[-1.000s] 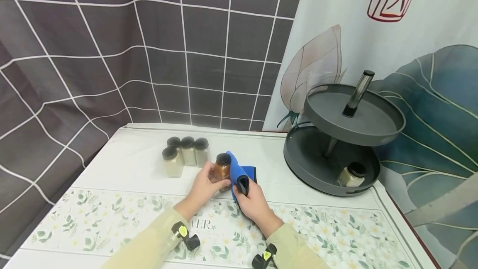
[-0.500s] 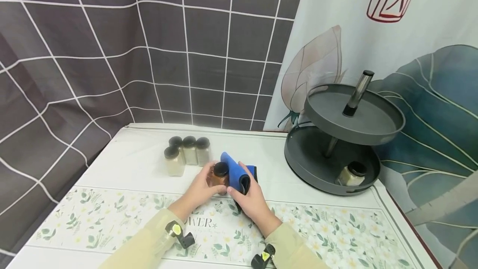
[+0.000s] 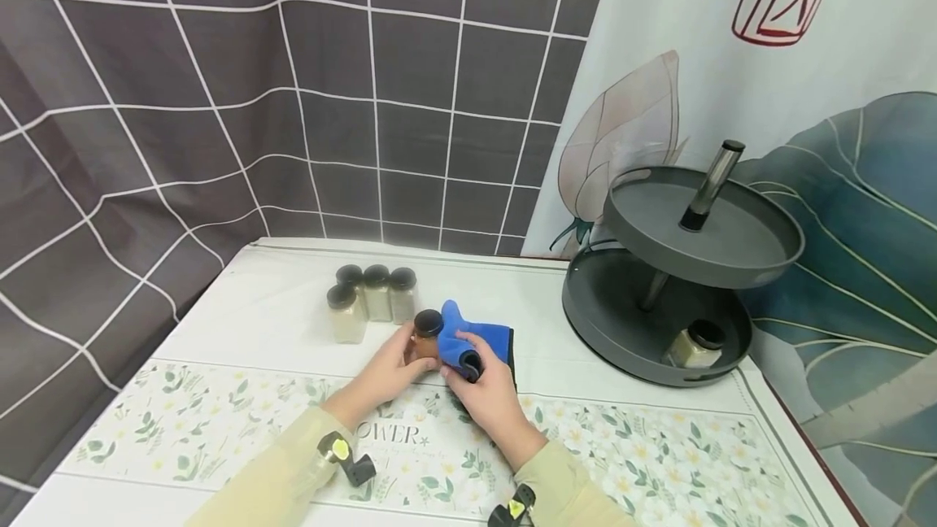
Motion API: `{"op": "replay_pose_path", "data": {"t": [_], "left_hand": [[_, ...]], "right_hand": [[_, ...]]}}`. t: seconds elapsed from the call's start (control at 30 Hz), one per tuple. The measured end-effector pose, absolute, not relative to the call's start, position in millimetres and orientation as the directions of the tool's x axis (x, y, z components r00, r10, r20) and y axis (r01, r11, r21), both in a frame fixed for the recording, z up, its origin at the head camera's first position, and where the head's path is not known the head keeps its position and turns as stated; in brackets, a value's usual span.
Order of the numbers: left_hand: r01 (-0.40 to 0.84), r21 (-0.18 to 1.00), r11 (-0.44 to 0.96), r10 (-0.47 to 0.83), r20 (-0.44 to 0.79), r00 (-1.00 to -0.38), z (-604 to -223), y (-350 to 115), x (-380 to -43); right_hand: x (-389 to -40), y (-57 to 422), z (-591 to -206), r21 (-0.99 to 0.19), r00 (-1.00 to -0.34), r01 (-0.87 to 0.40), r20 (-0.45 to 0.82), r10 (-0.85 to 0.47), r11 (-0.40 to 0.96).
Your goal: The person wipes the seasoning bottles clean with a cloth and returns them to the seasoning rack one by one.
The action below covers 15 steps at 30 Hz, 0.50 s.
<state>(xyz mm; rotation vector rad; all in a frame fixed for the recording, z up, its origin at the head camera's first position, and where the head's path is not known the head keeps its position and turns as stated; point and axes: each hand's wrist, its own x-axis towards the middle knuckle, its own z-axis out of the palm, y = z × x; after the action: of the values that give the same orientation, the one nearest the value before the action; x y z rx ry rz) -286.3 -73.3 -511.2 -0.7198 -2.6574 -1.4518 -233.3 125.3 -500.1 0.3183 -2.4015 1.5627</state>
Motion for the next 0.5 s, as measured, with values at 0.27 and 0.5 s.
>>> {"op": "replay_pose_path", "data": {"t": [0.27, 0.5], "left_hand": [[0.364, 0.845, 0.391, 0.299, 0.257, -0.919, -508.7, -67.9, -286.4], [0.350, 0.864, 0.361, 0.268, 0.263, -0.927, -510.6, -66.0, -284.8]], "right_hand": [[-233.0, 125.6, -502.1, -0.728, -0.900, -0.397, 0.429, -0.080, 0.559], [-234.0, 127.7, -504.9, -0.703, -0.840, -0.510, 0.531, -0.111, 0.496]]}}
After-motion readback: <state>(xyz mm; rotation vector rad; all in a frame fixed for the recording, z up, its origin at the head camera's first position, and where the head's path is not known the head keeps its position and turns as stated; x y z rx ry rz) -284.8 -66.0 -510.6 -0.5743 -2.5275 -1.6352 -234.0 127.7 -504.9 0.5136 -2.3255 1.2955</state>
